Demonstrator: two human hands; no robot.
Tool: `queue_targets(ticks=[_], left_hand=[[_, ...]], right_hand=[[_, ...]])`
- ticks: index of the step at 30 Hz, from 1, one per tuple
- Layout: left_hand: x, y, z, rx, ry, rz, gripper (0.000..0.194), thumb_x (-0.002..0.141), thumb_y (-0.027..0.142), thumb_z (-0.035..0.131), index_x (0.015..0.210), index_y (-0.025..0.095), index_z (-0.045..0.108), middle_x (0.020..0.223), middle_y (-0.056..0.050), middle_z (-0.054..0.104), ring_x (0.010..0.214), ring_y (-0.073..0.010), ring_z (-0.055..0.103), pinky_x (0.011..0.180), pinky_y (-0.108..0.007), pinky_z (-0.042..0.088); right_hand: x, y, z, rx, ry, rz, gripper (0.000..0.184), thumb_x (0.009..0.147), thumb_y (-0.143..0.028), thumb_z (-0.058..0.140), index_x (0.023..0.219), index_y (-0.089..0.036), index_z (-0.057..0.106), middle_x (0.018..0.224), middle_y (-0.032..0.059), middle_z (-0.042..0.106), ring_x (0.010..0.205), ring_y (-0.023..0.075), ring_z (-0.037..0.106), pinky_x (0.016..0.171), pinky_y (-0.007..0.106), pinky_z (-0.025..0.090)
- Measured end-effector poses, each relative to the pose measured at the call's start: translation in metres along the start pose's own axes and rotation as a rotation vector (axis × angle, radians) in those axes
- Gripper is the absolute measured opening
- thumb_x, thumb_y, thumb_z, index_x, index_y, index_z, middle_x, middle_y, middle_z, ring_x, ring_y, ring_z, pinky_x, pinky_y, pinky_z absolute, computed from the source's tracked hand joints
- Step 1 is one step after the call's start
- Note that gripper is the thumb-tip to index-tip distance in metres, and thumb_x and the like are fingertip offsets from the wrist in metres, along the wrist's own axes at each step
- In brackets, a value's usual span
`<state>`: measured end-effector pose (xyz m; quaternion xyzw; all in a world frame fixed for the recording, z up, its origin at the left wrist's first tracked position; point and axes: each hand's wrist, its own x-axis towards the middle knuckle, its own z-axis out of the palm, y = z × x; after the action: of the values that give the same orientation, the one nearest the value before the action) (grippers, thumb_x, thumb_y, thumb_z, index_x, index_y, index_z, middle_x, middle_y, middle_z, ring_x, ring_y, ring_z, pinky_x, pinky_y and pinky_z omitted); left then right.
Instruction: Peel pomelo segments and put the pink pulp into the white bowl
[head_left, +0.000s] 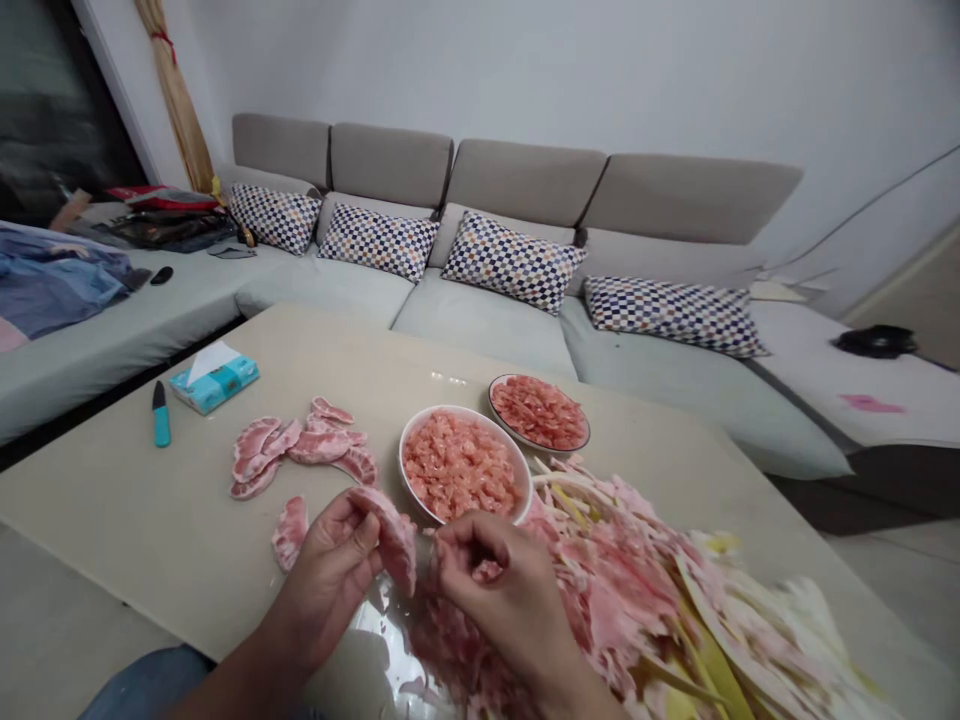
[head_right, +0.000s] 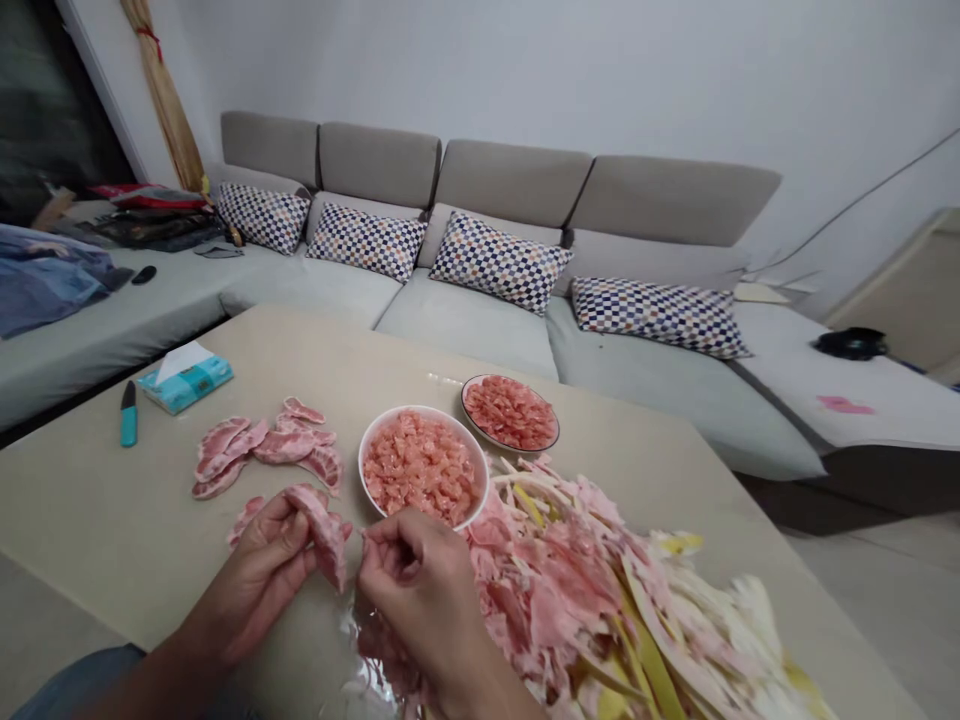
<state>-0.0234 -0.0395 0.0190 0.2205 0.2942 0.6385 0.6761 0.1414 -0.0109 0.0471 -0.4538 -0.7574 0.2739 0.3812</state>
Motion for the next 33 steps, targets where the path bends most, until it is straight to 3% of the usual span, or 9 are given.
queue_targets(ticks=[7,9,13,16,27,33], left_hand=[[0.006,0.000,-0.008,-0.166,0.054,-0.057,0.005,0.086,0.013,0.064,0.085,0.018,0.064,0.081,0.000,0.063,0.077,-0.0111,0.063,0.088,-0.031,0.052],[0.006,0.000,-0.008,-0.164,0.064,-0.049,0.005,0.086,0.013,0.063,0.085,0.018,0.064,0.082,0.000,0.063,0.078,-0.0115,0.062,0.088,-0.031,0.052],[0.004,-0.001,-0.006,-0.092,0.014,-0.029,0.005,0.088,0.015,0.061,0.084,0.017,0.063,0.080,-0.002,0.063,0.076,-0.0118,0.060,0.080,-0.027,0.051],[0.002,-0.002,-0.003,-0.072,-0.019,-0.023,0.004,0.088,0.016,0.061,0.084,0.016,0.062,0.078,-0.002,0.061,0.074,-0.0113,0.057,0.073,-0.023,0.048],[-0.003,-0.007,0.003,0.044,0.008,0.028,0.012,0.083,0.023,0.069,0.078,0.016,0.061,0.076,0.000,0.053,0.071,-0.0108,0.048,0.067,-0.021,0.040],[-0.002,-0.005,0.004,0.028,0.032,0.034,0.009,0.083,0.021,0.069,0.080,0.016,0.062,0.074,0.000,0.054,0.068,-0.0097,0.047,0.067,-0.020,0.041]], right_hand=[[0.000,-0.007,-0.021,-0.060,-0.402,0.028,0.026,0.077,-0.004,0.049,0.079,-0.021,0.069,0.076,0.0003,0.070,0.070,0.0148,0.064,0.066,0.023,0.046],[-0.002,-0.008,-0.021,-0.114,-0.449,0.029,0.022,0.080,-0.009,0.054,0.078,-0.022,0.071,0.073,0.0005,0.070,0.068,0.0155,0.064,0.065,0.024,0.046],[-0.003,-0.007,-0.010,-0.076,-0.265,0.023,0.006,0.083,-0.021,0.063,0.081,-0.020,0.069,0.075,0.0023,0.068,0.064,0.0150,0.061,0.060,0.024,0.045],[-0.004,-0.003,0.001,0.004,-0.163,-0.012,0.010,0.083,-0.022,0.063,0.091,-0.019,0.069,0.082,0.0037,0.068,0.065,0.0139,0.060,0.060,0.023,0.046],[-0.007,0.006,0.024,-0.049,-0.061,-0.082,0.013,0.075,-0.011,0.056,0.065,-0.016,0.063,0.058,-0.0003,0.060,0.052,0.0115,0.055,0.052,0.021,0.038],[-0.007,0.005,0.027,-0.003,-0.035,-0.008,0.013,0.072,-0.013,0.055,0.062,-0.016,0.062,0.055,-0.0009,0.059,0.049,0.0104,0.052,0.049,0.020,0.037]])
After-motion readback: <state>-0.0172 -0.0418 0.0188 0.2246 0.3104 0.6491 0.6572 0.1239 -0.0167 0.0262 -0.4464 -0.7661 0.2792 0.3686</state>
